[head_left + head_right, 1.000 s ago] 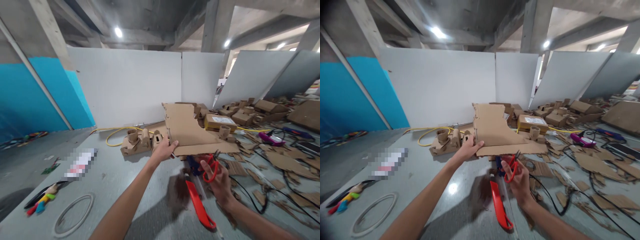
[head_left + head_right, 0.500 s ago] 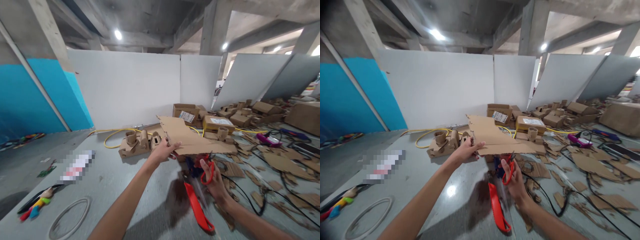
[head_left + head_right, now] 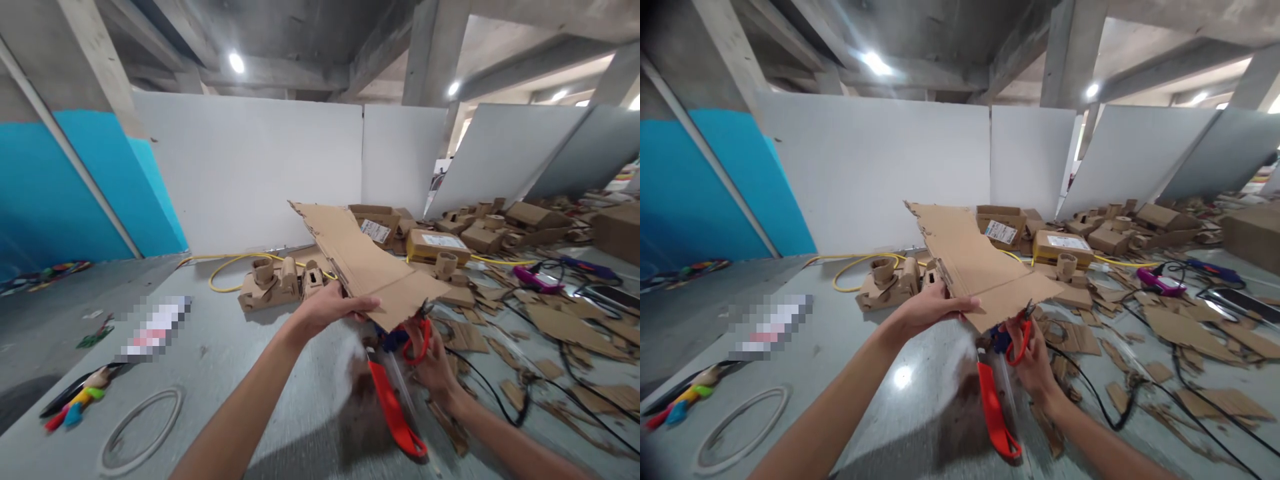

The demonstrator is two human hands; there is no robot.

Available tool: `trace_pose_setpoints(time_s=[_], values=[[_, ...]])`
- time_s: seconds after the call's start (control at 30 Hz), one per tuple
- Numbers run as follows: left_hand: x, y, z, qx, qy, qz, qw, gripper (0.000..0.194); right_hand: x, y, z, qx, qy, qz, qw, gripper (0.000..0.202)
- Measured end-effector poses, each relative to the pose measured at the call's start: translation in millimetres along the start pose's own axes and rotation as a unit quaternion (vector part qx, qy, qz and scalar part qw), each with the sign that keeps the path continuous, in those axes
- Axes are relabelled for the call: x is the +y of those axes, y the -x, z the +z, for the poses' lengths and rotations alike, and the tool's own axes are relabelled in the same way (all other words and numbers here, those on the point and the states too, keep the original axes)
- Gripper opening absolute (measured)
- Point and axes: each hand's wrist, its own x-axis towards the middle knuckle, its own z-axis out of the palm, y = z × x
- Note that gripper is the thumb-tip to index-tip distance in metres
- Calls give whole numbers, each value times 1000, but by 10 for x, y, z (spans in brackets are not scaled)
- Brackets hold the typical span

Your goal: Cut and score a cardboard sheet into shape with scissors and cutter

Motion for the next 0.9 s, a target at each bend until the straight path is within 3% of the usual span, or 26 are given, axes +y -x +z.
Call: trace_pose_setpoints(time_s=[0.2,0.37,0.53,0.77,0.9], values=[[43,-12,-51,51,90,-9,995,51,-74,7,-15,-15,-48,8,999,37],[21,-71,-130,69,150,-9,986,41,-166,54,-58,-57,-40,28,997,42],[90,-72,-86,108,173,8,979,42,-174,87,-52,-115,-53,34,991,45],[65,-24,-76,96,114,16,989,34,-55,101,-55,-145,-50,26,988,50],[47,-3,-73,152,-10,17,988,38,9,87,15,-163,-86,44,982,49]])
